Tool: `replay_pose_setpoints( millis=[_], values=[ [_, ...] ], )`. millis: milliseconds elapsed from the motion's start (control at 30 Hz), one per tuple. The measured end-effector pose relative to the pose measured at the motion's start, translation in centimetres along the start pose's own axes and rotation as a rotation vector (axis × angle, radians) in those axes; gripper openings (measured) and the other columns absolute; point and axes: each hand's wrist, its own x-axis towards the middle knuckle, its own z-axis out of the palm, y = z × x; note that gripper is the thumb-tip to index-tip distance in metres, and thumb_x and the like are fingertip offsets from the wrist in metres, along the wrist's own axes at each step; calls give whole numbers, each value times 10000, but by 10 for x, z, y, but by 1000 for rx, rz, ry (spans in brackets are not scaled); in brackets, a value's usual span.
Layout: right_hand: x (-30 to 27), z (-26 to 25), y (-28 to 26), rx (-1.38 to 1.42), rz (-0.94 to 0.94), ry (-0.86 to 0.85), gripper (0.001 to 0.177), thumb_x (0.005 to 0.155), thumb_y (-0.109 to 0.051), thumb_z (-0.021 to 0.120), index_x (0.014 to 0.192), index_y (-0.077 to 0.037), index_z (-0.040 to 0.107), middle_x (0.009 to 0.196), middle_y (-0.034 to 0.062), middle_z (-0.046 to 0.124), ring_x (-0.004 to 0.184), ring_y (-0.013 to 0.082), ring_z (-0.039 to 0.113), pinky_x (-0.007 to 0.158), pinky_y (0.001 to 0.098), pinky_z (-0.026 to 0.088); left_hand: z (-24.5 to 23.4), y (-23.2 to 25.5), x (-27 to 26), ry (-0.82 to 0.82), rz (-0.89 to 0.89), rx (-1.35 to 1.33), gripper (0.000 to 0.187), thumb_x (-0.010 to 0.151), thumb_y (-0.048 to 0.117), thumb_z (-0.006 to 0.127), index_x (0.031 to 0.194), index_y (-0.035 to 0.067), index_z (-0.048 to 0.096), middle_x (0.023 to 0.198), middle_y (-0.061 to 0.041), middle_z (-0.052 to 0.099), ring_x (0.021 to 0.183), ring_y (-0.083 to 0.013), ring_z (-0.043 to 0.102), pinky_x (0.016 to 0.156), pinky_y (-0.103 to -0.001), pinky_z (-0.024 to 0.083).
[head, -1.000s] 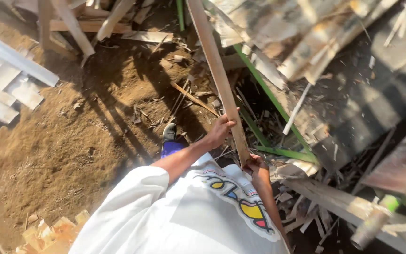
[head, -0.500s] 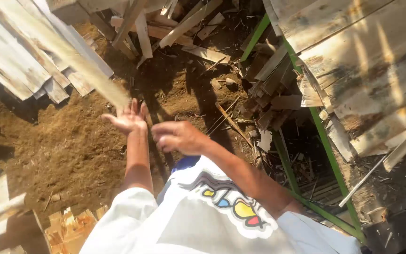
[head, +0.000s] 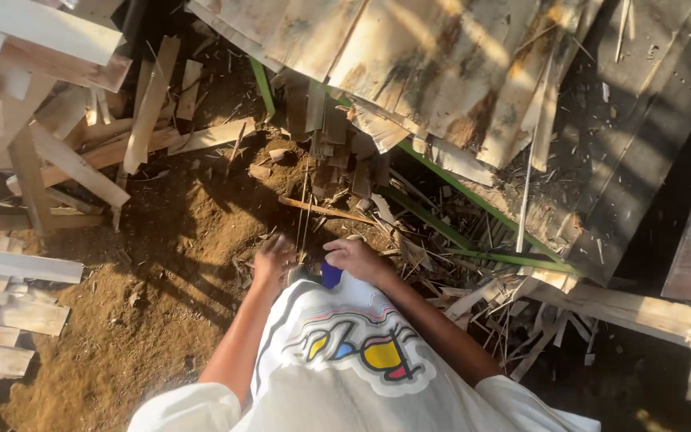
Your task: Feeding thin wooden strips into a cutting or shaping machine in a workshop.
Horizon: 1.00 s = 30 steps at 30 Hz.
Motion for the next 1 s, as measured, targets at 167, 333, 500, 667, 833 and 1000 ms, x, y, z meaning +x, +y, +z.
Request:
replay_pose_setpoints(
  millis=[167, 333, 500, 667, 833, 1000],
  values=[
    [-3, -55, 85, 318, 131, 140, 322, 951, -119, 666, 1252, -5, 662, 1047, 92, 746, 892, 154, 694, 785, 292, 562, 89, 66, 45, -85, 135, 0, 517, 967, 270, 630, 1447, 94, 548, 1224, -84, 699, 939, -208, 728, 792, -393, 651],
    [-23, -108, 96, 259, 69, 305, 314, 917, -55, 679, 1224, 7, 707, 1061, 90, 755, 906, 149, 685, 826, 286, 555, 173, 100, 69, -201, 308, -120, 513, 1017, 273, 660, 1451, 12, 580, 1215, -134, 683, 979, -238, 682, 794, -389, 613],
    [-20, -173, 99, 363, -10, 498, 367, 939, -114, 682, 1278, 24, 657, 1125, 120, 752, 954, 150, 709, 867, 282, 570, 206, 133, 53, -135, 262, 15, 521, 998, 274, 638, 1465, 65, 535, 1208, -213, 688, 1010, -349, 698, 846, -450, 608],
    [-4, -215, 68, 449, 58, 455, 444, 948, -174, 675, 1347, 5, 599, 1153, 129, 735, 929, 159, 702, 820, 315, 587, 196, 177, 96, 79, 649, 285, 525, 987, 267, 672, 1452, 49, 562, 1446, -176, 622, 1333, -298, 608, 1124, -428, 483],
    [37, -210, 62, 422, 59, 399, 443, 975, -183, 664, 1367, 5, 578, 1153, 110, 735, 946, 151, 707, 816, 287, 593, 176, 229, 131, 290, 771, 763, 551, 1053, 311, 636, 1531, 96, 464, 1621, -185, 407, 1512, -350, 369, 1247, -514, 259],
    [112, -191, 27, 653, -22, 303, 447, 943, -125, 688, 1362, -12, 581, 1061, 79, 713, 888, 158, 705, 805, 328, 616, 172, 302, 173, 315, 822, 942, 798, 1001, 343, 653, 1599, 2, 251, 1662, -268, 189, 1535, -436, 160, 1259, -527, 155]
  ],
)
